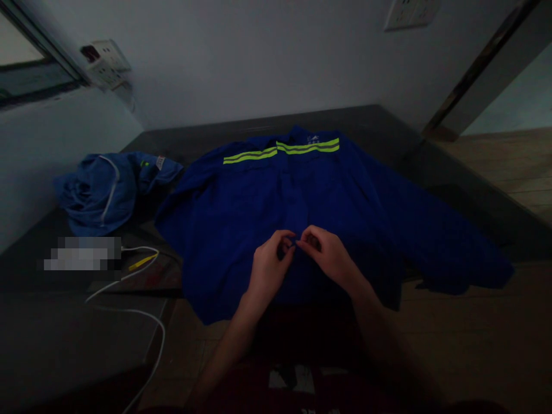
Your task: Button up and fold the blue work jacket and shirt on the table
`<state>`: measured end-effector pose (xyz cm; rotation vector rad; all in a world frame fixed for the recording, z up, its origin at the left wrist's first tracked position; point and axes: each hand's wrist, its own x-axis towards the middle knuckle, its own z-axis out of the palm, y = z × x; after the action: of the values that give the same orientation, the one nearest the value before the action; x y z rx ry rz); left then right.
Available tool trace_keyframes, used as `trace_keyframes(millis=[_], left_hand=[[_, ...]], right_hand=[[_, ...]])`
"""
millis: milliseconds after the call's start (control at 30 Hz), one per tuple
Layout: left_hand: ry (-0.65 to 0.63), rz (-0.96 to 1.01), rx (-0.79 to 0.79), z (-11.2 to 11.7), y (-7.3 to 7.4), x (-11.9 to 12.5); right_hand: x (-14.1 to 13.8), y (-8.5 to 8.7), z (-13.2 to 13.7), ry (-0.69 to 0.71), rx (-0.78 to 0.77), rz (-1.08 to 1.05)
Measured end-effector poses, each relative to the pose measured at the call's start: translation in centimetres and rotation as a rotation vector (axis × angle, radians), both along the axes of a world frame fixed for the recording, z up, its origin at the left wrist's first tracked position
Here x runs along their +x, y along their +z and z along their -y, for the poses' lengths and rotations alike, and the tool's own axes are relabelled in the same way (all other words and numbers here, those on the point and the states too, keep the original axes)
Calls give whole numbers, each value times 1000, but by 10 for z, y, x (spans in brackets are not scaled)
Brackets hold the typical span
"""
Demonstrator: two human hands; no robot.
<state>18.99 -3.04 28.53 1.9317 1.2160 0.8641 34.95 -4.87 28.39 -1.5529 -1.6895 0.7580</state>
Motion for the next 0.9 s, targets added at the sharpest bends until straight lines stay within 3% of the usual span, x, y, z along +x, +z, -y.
trace_keyframes(millis=[233,467,700,900], left_hand=[[23,101,-82,-2,-1,-3],[-7,200,-169,0,5,-10],[-18,124,-191,7,15,-17],[-19,76,-307,18,23,-29]], right_hand=[[5,-5,0,80,-49,-145],[1,1,-1,13,6,-151],[-1,2,-13,-30,1,-331],[-4,9,-3,-144,223,10]])
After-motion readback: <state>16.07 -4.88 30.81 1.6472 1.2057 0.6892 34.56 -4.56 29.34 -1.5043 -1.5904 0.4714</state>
